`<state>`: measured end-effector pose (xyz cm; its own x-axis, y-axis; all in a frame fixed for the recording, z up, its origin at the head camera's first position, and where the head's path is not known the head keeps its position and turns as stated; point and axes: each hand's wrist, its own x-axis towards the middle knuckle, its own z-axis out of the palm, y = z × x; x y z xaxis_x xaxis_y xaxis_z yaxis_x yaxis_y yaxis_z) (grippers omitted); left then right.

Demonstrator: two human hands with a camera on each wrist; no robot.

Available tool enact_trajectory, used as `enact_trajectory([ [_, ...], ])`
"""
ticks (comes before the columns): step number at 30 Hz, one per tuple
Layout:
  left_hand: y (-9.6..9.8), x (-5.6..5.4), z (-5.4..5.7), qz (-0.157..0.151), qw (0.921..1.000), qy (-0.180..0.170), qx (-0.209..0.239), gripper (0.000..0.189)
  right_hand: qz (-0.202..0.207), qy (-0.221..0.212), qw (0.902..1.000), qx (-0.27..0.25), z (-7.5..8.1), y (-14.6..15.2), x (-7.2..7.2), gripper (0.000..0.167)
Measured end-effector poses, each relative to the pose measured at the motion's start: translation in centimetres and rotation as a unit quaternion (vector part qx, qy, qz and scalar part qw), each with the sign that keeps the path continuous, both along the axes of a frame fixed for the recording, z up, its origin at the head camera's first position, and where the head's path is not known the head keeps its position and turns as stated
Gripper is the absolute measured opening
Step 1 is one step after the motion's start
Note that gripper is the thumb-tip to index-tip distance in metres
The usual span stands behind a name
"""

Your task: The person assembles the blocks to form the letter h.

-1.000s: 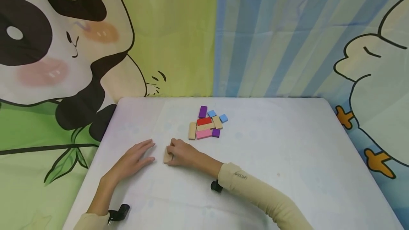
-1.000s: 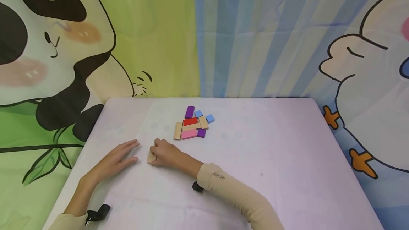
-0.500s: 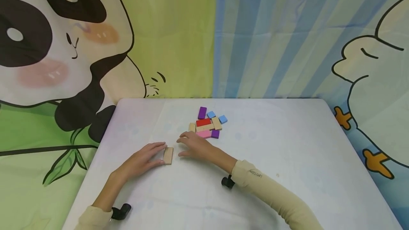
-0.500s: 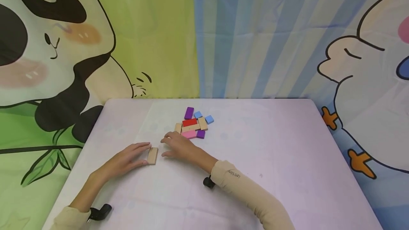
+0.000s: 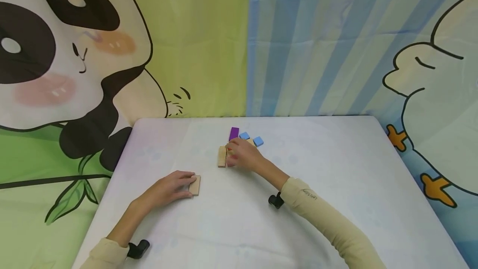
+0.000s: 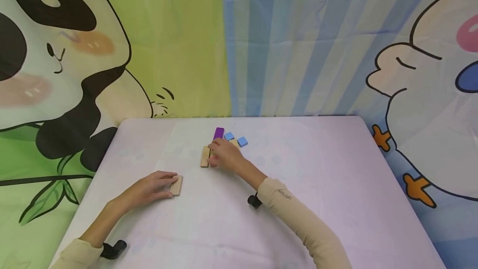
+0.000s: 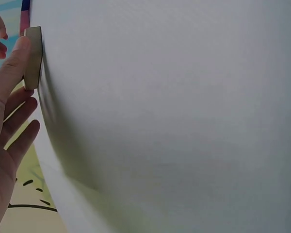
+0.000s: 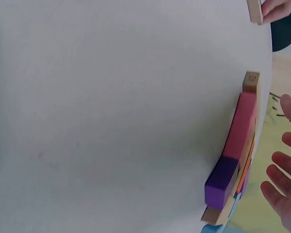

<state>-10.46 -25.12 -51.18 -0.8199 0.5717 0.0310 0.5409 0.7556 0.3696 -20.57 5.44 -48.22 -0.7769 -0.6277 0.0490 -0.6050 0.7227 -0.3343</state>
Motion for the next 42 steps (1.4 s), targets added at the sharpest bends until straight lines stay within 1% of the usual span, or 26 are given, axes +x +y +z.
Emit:
enact_trajectory([
  [6,-0.1,-0.1,0.1,-0.013,0.9999,-0.001,0.002,0.058,-0.069,-0.027,0.9973,-0.002,-0.2,0.9,-1.2,0.045],
  [9,-0.1,-0.2,0.0,-0.014,0.9999,-0.007,-0.003,0.058,-0.085,-0.031,0.9957,-0.018,-0.3,1.2,-1.6,0.043],
  [13,-0.2,-0.3,-0.1,-0.013,0.9998,-0.01,-0.006,0.059,-0.088,-0.045,0.9941,-0.044,-0.6,1.4,-2.0,0.039],
  [16,-0.1,-0.3,-0.1,-0.009,0.9998,-0.014,-0.005,0.059,-0.087,-0.049,0.9938,-0.05,-0.5,1.3,-2.4,0.037],
  [20,0.0,-0.2,0.0,-0.003,0.9998,-0.019,-0.006,0.058,-0.091,-0.046,0.9943,-0.031,-0.1,0.7,-3.6,0.037],
  [25,0.1,-0.2,0.3,-0.006,0.9998,-0.017,-0.008,0.058,-0.115,-0.059,0.9915,-0.006,0.7,-0.1,-5.2,0.037],
  [27,0.1,-0.2,0.3,-0.011,0.9998,-0.017,-0.009,0.057,-0.121,-0.072,0.99,0.01,0.6,-0.3,-5.6,0.037],
  [30,-0.1,0.0,0.3,-0.017,0.9997,-0.016,-0.012,0.057,-0.127,-0.101,0.9862,0.032,0.0,-0.5,-6.3,0.038],
  [33,-0.2,0.0,0.2,-0.023,0.9995,-0.013,-0.017,0.058,-0.136,-0.123,0.9823,0.04,-0.5,-0.5,-6.7,0.039],
  [38,-0.2,-0.1,0.2,-0.016,0.9995,-0.011,-0.023,0.057,-0.125,-0.126,0.9831,0.045,-0.7,-0.4,-7.5,0.04],
  [42,-0.2,0.0,0.1,-0.009,0.9997,-0.007,-0.022,0.057,-0.12,-0.132,0.9832,0.039,-0.7,-0.4,-7.8,0.042],
])
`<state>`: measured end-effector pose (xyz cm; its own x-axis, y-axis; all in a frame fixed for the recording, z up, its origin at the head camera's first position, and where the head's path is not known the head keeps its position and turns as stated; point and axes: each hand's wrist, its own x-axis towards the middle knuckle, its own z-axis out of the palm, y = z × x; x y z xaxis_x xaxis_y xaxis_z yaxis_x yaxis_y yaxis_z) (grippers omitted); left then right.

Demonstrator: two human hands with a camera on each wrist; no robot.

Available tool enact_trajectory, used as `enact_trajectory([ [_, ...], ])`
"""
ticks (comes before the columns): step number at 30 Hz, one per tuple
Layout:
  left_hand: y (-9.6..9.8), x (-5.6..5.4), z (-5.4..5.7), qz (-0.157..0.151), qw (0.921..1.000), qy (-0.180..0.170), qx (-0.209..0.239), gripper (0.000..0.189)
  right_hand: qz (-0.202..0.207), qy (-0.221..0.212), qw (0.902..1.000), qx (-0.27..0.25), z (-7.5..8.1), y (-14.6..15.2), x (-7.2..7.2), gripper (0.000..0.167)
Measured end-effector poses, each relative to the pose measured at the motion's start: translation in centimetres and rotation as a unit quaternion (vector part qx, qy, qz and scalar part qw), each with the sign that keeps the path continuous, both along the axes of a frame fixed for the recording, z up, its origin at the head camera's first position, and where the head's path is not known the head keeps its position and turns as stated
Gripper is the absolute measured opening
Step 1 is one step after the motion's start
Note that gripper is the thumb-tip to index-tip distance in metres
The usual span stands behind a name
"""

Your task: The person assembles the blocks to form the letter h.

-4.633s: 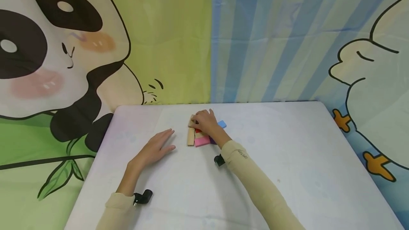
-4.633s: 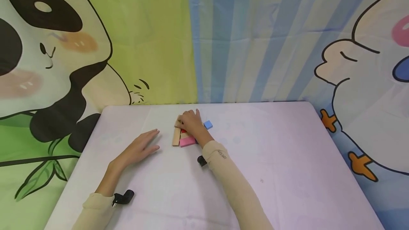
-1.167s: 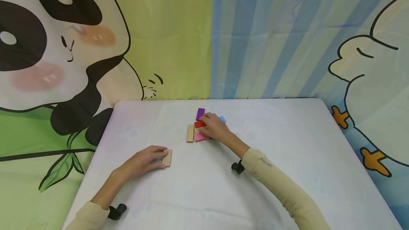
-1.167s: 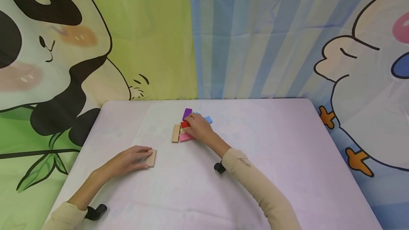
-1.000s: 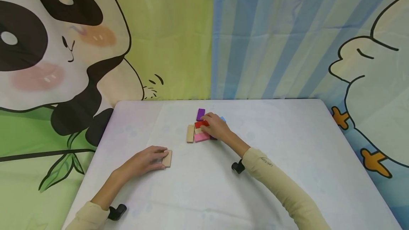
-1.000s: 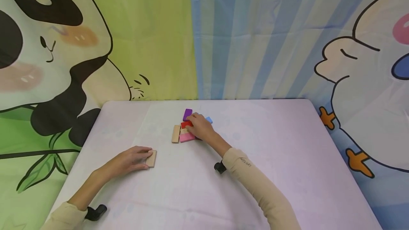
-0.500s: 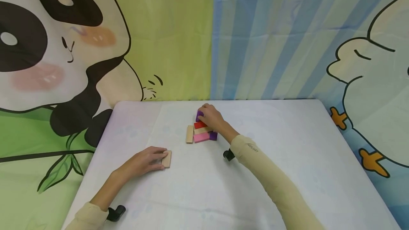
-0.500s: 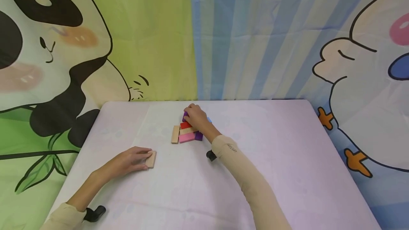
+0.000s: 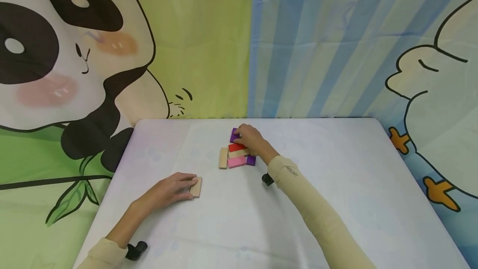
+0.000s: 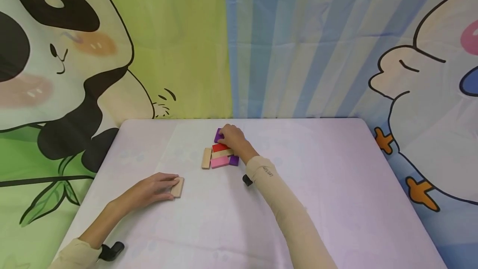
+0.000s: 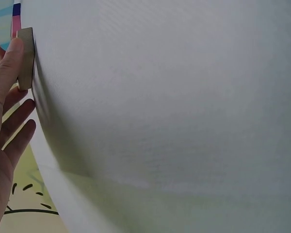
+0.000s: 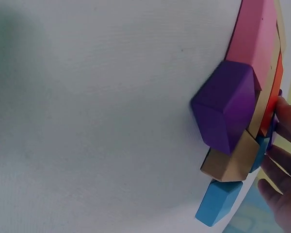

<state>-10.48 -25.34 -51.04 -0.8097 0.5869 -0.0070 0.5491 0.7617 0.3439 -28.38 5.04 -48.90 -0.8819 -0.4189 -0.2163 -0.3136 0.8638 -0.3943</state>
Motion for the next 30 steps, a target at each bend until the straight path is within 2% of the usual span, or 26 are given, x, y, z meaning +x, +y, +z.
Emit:
enact_trajectory([
  [9,0.12,0.29,-0.11,0.002,0.9999,0.014,0.007,0.057,-0.013,-0.023,0.9995,-0.018,-0.05,-0.11,0.05,0.044],
  [17,-0.16,0.5,-0.04,0.001,0.9999,0.014,0.005,0.056,-0.003,-0.01,1.0,0.001,-0.1,-0.24,-0.15,0.045],
  [23,-0.5,0.57,-0.2,0.0,0.9995,0.029,0.014,0.055,0.005,0.005,1.0,0.003,0.03,-0.21,-0.39,0.044],
  [30,-0.53,0.56,-0.31,-0.006,0.9992,0.034,0.018,0.055,-0.012,-0.027,0.9993,-0.024,0.15,-0.1,-0.27,0.045],
])
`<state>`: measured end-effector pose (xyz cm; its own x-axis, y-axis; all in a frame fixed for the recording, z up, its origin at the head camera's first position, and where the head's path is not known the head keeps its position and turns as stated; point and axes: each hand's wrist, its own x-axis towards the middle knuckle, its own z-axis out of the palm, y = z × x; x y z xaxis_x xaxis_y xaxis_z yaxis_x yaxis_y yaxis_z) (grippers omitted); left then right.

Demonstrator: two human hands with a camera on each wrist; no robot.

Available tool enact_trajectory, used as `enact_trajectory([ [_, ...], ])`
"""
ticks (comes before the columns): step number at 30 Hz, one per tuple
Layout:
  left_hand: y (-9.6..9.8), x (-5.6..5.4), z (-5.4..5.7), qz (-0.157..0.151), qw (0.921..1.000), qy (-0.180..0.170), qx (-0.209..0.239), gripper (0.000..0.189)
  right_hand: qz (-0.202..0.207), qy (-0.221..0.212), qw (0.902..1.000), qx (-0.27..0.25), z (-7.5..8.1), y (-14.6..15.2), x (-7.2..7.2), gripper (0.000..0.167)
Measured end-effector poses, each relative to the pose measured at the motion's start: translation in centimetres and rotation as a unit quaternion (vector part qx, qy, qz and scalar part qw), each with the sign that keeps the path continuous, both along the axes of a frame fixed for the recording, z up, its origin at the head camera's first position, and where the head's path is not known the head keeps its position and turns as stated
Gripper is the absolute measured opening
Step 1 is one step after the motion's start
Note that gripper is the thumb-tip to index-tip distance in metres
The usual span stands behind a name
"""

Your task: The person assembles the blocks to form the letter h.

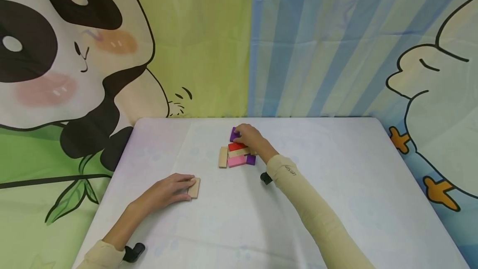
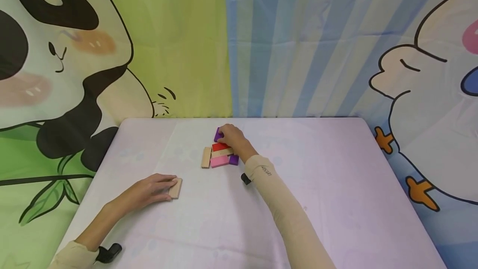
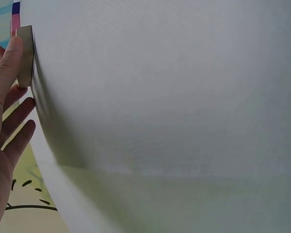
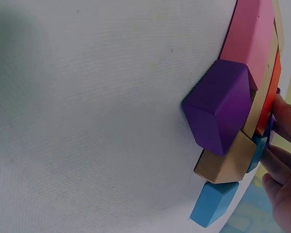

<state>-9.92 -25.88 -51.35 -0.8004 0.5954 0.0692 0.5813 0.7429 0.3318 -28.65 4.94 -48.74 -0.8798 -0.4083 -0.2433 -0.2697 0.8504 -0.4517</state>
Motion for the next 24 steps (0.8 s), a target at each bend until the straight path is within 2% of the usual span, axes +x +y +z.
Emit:
enact_trajectory([
  [4,-0.03,0.04,0.1,-0.003,0.9999,0.013,-0.001,0.054,0.002,-0.002,1.0,0.0,0.08,-0.16,0.08,0.045],
  [13,-0.33,0.07,0.22,-0.006,0.9999,0.013,-0.006,0.054,0.004,-0.008,0.9999,0.006,0.43,-0.24,0.01,0.048],
  [20,-0.32,-0.03,0.48,-0.011,0.9998,-0.011,-0.012,0.054,0.019,0.004,0.9996,0.018,0.2,-0.29,0.05,0.047],
  [24,-0.35,-0.03,0.55,-0.013,0.9996,-0.02,-0.015,0.055,0.017,0.007,0.9998,0.007,-0.11,-0.23,0.16,0.046],
])
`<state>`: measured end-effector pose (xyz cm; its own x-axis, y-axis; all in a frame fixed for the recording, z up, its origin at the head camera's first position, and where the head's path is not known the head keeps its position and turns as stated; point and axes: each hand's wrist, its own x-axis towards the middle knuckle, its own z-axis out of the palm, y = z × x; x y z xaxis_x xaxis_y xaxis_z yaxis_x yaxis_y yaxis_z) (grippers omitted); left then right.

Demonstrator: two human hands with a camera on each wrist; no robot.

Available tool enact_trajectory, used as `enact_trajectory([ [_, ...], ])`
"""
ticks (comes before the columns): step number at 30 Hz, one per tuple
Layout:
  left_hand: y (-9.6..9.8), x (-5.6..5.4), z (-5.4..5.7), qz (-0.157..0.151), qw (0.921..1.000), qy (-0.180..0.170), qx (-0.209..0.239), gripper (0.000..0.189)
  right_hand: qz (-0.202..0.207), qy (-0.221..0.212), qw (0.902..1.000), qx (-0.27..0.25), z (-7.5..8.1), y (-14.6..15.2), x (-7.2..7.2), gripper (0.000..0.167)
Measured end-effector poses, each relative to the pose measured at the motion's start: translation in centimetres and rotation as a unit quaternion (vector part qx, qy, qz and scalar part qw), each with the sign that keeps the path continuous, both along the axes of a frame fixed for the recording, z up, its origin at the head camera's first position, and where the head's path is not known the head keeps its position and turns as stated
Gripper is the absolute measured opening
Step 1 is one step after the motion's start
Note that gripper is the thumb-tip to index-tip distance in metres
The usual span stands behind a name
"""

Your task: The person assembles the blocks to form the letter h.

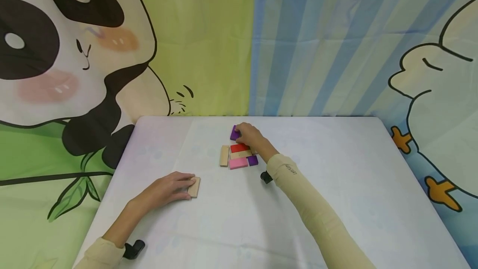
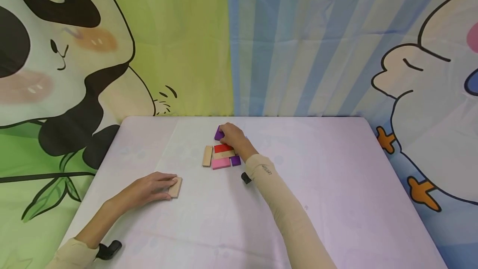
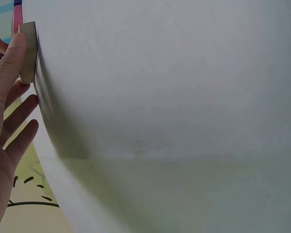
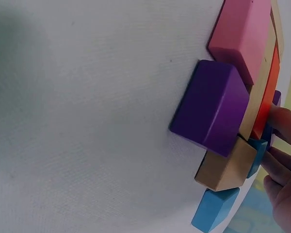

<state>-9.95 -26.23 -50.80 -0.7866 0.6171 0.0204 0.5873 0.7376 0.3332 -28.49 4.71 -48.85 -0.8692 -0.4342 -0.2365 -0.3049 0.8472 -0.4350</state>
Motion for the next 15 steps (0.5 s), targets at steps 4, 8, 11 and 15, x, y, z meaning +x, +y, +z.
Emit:
enact_trajectory([
  [4,0.0,0.1,0.0,0.001,1.0,0.002,0.007,0.054,-0.007,0.002,0.9997,-0.024,-0.3,0.3,0.1,0.044],
  [8,0.2,0.0,-0.1,-0.005,0.9997,0.021,0.01,0.054,-0.015,0.008,0.9985,-0.052,-0.5,0.6,0.2,0.042],
  [11,0.2,0.0,-0.2,-0.009,0.9992,0.039,0.004,0.054,-0.002,0.035,0.9973,-0.064,-0.5,0.3,0.4,0.043],
  [15,0.1,0.1,-0.2,-0.008,0.9988,0.049,-0.003,0.054,0.04,0.069,0.9931,-0.086,0.2,-0.9,1.2,0.044],
])
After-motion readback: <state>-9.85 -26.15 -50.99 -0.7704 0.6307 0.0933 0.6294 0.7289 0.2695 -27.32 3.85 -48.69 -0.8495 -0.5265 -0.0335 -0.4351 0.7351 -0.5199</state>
